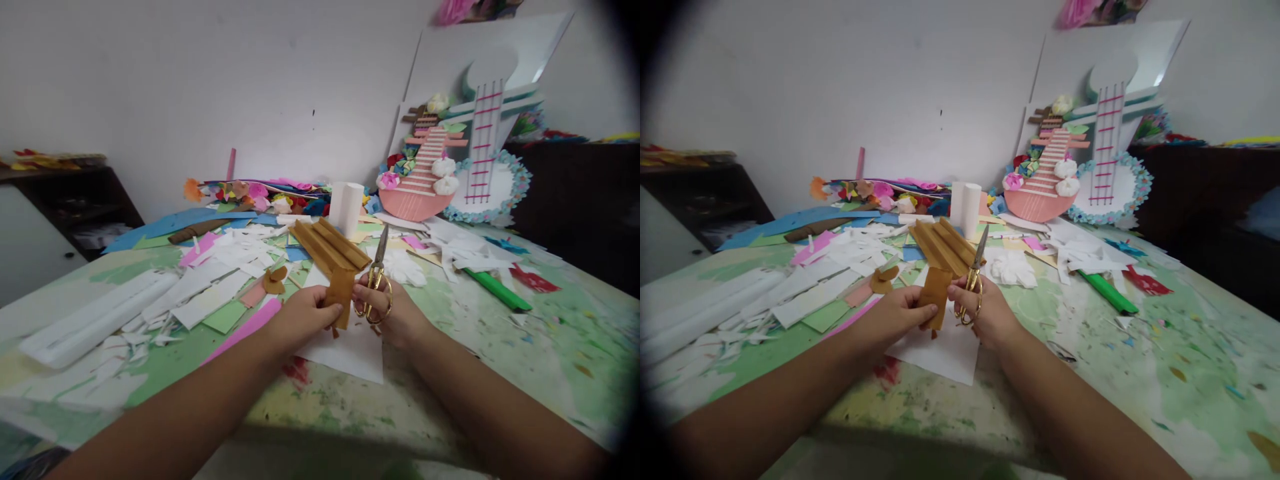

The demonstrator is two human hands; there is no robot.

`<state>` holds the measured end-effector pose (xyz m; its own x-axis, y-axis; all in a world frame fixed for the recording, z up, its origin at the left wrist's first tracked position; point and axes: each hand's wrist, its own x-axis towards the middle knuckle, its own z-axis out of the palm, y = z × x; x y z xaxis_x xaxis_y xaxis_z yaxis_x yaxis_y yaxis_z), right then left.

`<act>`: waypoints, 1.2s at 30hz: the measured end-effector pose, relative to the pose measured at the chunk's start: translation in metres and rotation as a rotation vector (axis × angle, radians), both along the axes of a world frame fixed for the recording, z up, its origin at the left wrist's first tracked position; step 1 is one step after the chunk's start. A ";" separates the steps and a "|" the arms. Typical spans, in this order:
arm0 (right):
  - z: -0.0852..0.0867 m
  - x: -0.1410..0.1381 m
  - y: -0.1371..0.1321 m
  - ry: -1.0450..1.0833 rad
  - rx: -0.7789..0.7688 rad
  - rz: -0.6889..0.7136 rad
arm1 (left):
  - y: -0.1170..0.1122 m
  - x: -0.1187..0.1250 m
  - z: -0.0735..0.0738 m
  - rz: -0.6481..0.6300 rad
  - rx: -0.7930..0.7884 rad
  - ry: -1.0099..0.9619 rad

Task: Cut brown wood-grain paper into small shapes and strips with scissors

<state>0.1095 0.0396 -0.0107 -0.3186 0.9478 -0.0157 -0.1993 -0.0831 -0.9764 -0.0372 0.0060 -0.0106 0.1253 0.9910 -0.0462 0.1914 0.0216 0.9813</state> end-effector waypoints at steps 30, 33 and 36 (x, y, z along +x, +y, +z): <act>-0.007 0.000 0.001 -0.015 0.121 0.053 | 0.006 -0.010 0.012 0.295 0.094 -0.545; -0.003 0.000 -0.003 -0.090 0.123 0.054 | 0.004 -0.009 0.012 0.317 0.124 -0.475; 0.001 -0.001 -0.007 -0.149 0.142 0.068 | 0.002 -0.007 0.011 0.304 0.119 -0.364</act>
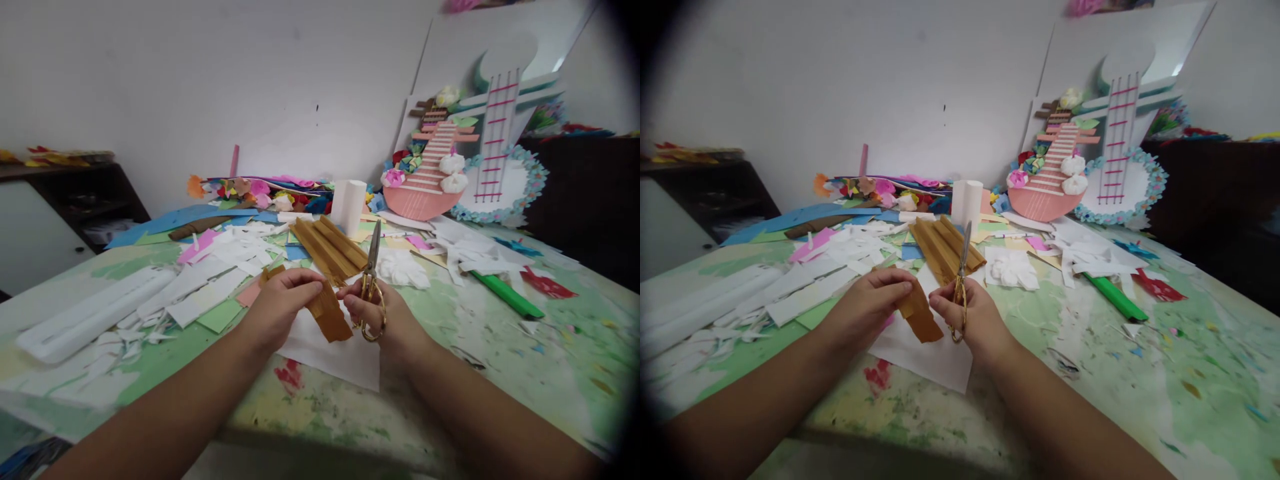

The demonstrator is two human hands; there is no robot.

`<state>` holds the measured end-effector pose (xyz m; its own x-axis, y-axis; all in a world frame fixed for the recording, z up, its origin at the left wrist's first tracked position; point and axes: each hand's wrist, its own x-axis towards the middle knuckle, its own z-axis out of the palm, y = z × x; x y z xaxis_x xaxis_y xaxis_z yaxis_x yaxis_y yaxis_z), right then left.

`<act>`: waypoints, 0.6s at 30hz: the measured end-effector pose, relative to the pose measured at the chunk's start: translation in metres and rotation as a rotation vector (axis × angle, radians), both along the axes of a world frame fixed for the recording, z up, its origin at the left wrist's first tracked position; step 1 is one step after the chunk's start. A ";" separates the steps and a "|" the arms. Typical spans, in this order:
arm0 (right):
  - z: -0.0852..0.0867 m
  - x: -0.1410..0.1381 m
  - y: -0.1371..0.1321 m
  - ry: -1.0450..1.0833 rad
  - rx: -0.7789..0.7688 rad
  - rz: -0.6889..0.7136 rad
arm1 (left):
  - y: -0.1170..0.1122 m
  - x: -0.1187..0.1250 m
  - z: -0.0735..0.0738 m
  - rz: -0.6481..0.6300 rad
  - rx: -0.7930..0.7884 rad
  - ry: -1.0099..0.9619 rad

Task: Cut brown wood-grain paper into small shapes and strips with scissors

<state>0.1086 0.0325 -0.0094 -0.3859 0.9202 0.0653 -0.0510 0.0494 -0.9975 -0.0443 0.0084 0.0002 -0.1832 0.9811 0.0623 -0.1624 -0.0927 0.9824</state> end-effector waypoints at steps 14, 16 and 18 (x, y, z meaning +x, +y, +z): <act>0.002 0.001 -0.002 -0.108 0.137 -0.104 | -0.004 0.009 -0.001 -0.174 -0.029 -0.010; 0.004 0.004 0.000 -0.293 0.228 -0.130 | -0.001 0.005 0.000 -0.096 0.002 -0.105; 0.004 0.007 0.000 -0.487 0.344 -0.112 | 0.001 0.000 0.001 -0.074 0.006 -0.182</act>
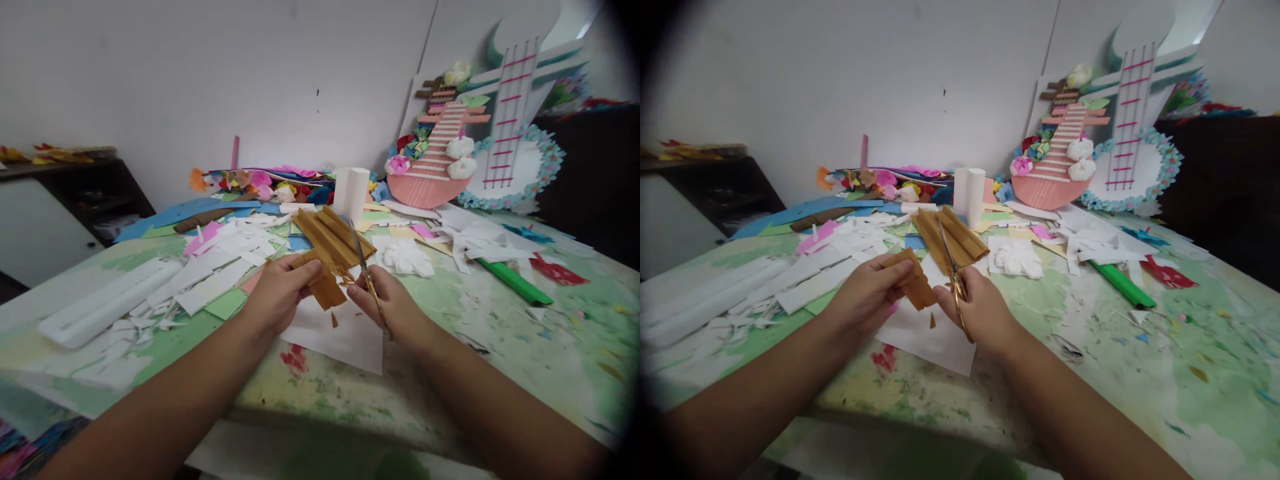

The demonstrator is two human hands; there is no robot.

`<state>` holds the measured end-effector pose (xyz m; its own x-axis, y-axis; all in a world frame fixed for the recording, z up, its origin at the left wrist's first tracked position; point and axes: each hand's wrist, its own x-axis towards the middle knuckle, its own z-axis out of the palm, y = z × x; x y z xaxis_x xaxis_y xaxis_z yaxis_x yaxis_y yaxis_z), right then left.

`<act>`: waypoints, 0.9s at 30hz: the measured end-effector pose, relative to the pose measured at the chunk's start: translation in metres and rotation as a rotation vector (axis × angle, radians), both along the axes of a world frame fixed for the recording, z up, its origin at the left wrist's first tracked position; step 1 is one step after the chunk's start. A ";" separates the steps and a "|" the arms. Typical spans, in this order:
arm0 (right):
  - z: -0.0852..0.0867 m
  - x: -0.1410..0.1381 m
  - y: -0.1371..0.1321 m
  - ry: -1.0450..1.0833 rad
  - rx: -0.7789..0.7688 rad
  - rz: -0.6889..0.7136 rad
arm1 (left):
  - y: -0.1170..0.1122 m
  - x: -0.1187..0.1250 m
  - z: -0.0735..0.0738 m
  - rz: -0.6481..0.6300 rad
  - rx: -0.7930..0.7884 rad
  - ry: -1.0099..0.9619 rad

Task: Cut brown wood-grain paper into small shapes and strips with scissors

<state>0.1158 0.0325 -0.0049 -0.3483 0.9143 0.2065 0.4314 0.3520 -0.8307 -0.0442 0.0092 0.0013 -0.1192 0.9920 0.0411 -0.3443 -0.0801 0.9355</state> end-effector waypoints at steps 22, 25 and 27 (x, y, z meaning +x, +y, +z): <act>-0.001 -0.005 -0.010 -0.400 0.092 0.133 | -0.001 -0.003 0.010 0.234 0.089 -0.042; -0.002 -0.005 -0.009 -0.408 0.118 0.145 | -0.001 -0.003 0.010 0.242 0.101 -0.039; -0.003 -0.005 -0.009 -0.414 0.116 0.157 | -0.001 -0.004 0.010 0.242 0.105 -0.039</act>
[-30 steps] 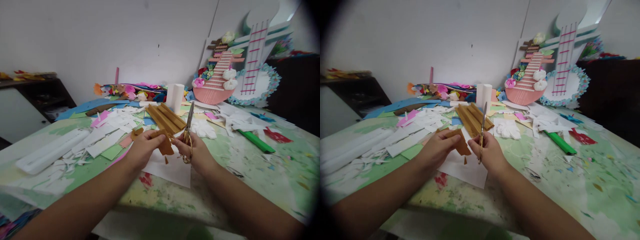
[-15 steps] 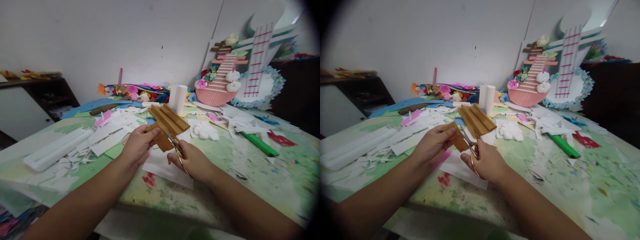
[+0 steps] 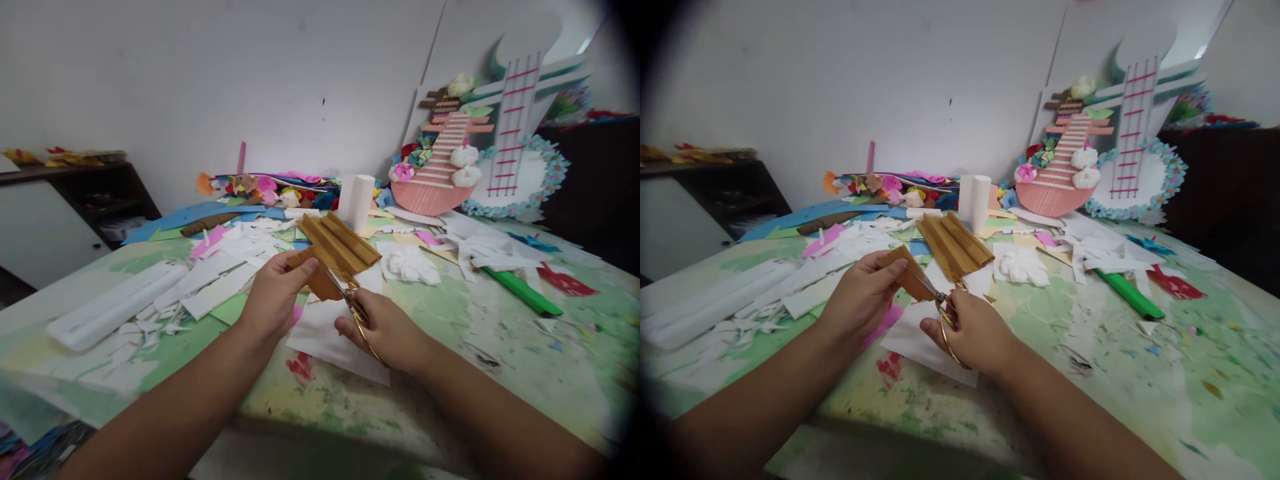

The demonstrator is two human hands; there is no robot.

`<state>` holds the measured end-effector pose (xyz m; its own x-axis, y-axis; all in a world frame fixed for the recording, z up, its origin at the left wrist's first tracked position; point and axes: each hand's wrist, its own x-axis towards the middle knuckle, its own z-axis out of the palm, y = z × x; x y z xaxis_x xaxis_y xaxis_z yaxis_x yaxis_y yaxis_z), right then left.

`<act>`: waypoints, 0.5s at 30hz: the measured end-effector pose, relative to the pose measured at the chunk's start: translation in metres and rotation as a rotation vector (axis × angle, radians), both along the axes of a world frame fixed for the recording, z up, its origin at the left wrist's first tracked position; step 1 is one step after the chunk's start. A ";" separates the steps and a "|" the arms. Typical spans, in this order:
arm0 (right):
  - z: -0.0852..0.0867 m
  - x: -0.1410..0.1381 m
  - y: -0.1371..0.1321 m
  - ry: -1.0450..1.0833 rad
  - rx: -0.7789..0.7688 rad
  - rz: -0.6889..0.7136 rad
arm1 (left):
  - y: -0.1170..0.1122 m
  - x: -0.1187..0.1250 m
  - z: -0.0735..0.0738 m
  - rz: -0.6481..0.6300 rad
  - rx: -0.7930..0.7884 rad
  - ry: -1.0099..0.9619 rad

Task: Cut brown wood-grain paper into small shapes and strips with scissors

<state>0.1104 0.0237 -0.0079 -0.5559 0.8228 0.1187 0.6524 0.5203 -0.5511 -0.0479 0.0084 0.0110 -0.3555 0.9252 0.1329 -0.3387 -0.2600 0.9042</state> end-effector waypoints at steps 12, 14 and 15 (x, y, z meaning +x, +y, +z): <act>-0.002 -0.002 0.003 0.034 -0.038 0.022 | -0.001 0.002 -0.001 0.021 0.005 -0.083; -0.002 -0.002 0.003 0.035 -0.043 0.028 | -0.001 0.004 -0.001 0.013 0.000 -0.088; -0.001 -0.002 0.003 0.034 -0.042 0.027 | -0.001 0.005 -0.002 0.005 0.000 -0.090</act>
